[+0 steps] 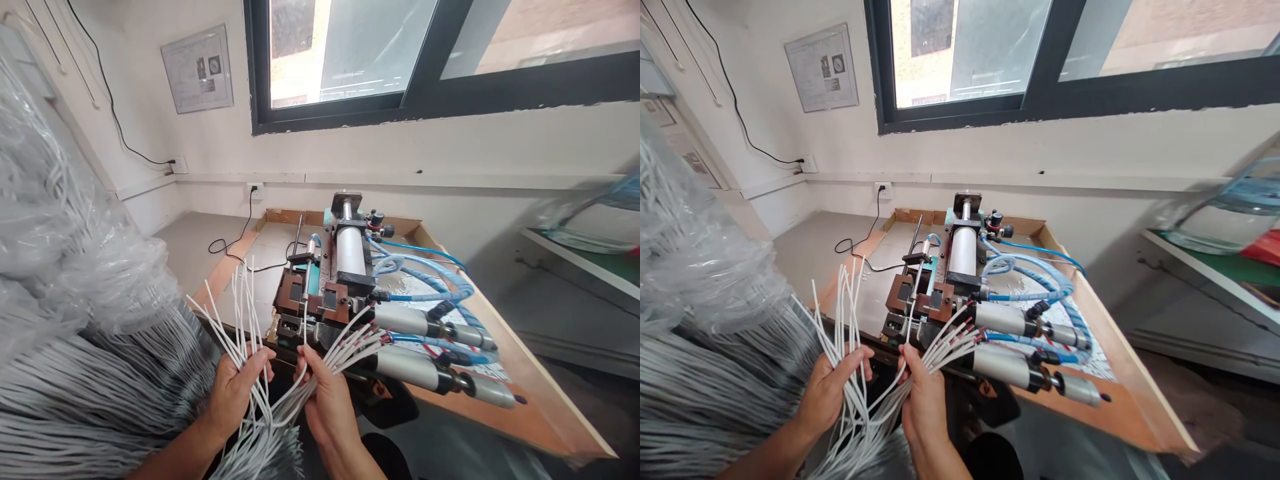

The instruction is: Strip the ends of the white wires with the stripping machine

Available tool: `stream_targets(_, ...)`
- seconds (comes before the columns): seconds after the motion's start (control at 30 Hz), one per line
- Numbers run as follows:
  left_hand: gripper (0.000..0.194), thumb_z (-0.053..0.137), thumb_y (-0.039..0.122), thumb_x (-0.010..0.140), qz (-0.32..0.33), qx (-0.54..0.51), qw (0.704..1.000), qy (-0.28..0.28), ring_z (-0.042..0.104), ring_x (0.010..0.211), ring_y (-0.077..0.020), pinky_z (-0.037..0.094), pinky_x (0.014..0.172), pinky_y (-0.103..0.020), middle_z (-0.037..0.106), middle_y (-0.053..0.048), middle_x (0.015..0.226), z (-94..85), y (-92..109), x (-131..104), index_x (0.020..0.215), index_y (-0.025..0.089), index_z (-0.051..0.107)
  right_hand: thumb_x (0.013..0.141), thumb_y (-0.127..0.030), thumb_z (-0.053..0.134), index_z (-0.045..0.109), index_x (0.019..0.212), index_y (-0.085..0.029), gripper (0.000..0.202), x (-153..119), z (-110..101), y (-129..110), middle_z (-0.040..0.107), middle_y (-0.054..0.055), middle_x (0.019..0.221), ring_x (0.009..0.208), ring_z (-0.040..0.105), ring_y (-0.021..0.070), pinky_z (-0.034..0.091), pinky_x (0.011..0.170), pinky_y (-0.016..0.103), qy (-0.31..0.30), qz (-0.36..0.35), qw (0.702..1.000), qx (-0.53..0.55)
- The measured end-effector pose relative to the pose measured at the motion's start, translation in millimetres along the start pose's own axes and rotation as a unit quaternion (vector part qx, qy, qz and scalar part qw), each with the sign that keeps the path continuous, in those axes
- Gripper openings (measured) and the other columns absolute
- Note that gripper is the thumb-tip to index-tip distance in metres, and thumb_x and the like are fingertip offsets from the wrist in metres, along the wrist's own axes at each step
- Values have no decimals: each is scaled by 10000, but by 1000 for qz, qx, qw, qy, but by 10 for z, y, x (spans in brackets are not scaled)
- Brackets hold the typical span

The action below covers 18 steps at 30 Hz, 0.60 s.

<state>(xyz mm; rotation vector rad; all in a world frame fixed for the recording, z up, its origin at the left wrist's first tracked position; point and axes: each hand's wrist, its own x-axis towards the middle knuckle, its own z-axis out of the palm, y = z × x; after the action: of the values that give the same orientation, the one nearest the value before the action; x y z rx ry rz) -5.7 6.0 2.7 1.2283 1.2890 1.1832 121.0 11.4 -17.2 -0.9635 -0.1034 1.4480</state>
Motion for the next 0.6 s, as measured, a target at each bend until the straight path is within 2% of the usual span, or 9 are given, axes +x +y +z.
stream_targets(0.37, 259, 537, 355, 772, -31, 41, 998, -47, 509, 510, -111, 402, 526, -226, 575, 0, 547, 41, 39, -34, 762, 126, 657, 469, -266, 797, 664, 597, -111, 241, 30, 23, 8, 524, -32, 461, 415, 417, 53, 355, 403, 167, 3, 54, 998, 39)
stream_targets(0.47, 238, 602, 355, 720, -49, 23, 996, -68, 491, 468, -100, 389, 483, -214, 569, 12, 513, 65, 9, -49, 768, 126, 647, 510, -293, 787, 672, 651, -115, 255, 3, 20, 13, 548, -23, 505, 449, 459, 70, 389, 435, 183, -25, 58, 998, 26)
stream_targets(0.6, 225, 666, 340, 659, -53, -3, 994, -95, 487, 448, -95, 395, 472, -210, 558, 24, 484, 98, -89, -71, 715, 125, 633, 576, -386, 740, 671, 746, -129, 316, -79, 9, -2, 560, -9, 539, 455, 494, 114, 399, 411, 230, -98, 66, 992, -41)
